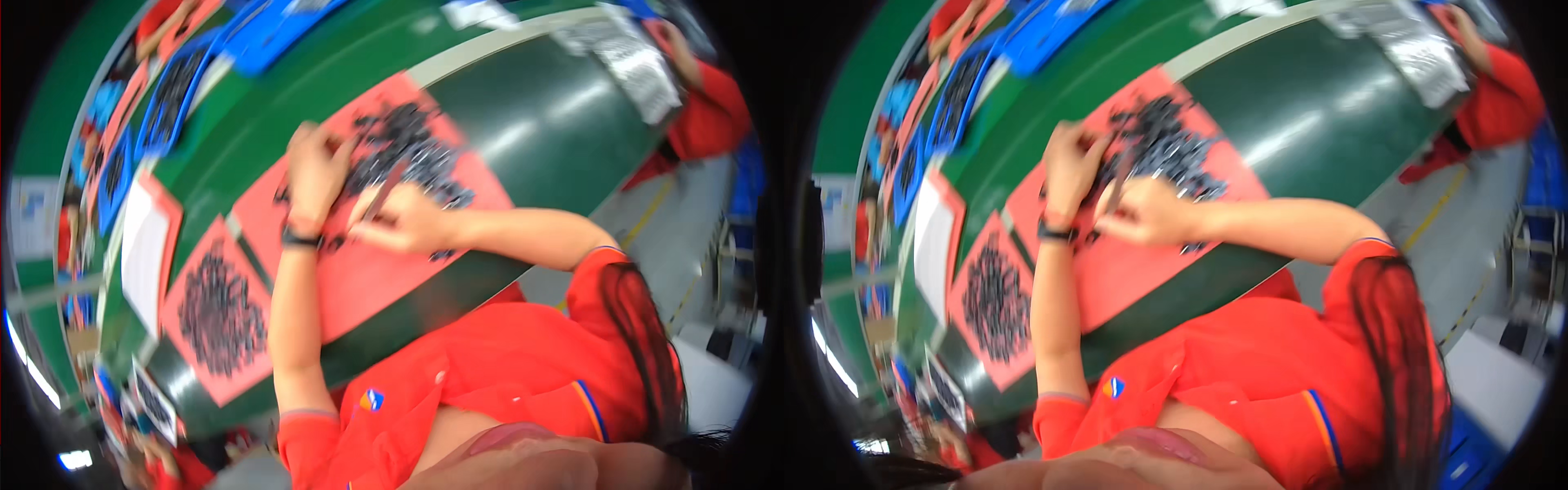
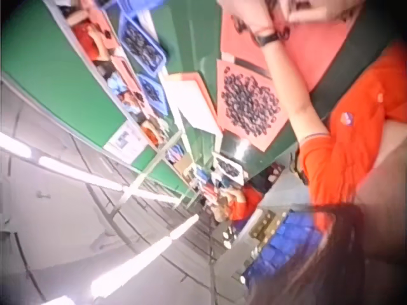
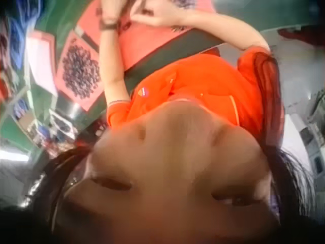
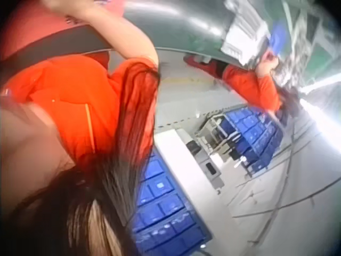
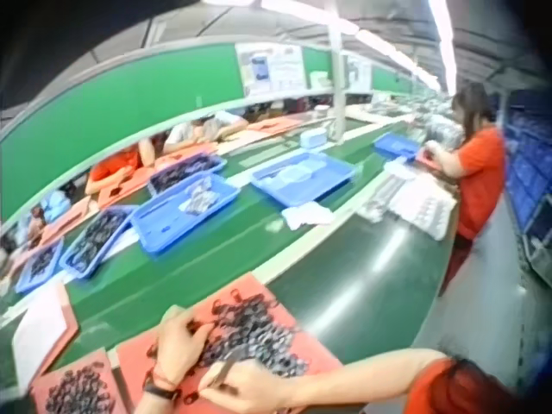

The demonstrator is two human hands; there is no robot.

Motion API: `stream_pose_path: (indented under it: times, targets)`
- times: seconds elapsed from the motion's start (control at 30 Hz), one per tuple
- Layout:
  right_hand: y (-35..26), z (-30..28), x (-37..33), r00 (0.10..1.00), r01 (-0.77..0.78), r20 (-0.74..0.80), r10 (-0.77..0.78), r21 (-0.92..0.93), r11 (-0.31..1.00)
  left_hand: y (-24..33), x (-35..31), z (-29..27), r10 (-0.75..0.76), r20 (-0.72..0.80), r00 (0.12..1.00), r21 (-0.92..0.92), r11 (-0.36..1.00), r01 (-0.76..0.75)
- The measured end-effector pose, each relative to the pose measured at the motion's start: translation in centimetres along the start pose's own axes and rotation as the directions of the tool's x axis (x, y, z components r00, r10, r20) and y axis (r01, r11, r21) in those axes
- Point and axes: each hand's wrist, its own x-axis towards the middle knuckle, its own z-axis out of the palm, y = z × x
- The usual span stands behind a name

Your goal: The person assembles small black plastic components by inserting pins and small pieces into them by hand and using tweezers.

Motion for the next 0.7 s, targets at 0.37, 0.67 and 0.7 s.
stream_pose_path:
  times: [0.37, 0.67, 0.7]
  targets:
    - [0.2, -0.1, 0.2, 0.982, -0.059, -0.172, 0.074, 0.091, 0.994, 1.3, -5.8, -4.5, -0.317, 0.06, 0.947, -0.493, 0.815, 0.304]
    - [0.8, 0.0, 1.1, 0.928, -0.231, -0.109, 0.356, 0.579, 0.782, 4.0, -10.0, -4.5, -0.494, 0.196, 0.847, -0.698, 0.536, 0.474]
    - [0.2, -0.1, 1.2, 0.932, -0.242, -0.102, 0.348, 0.538, 0.807, 3.9, -10.4, -4.5, -0.493, 0.199, 0.847, -0.736, 0.495, 0.461]
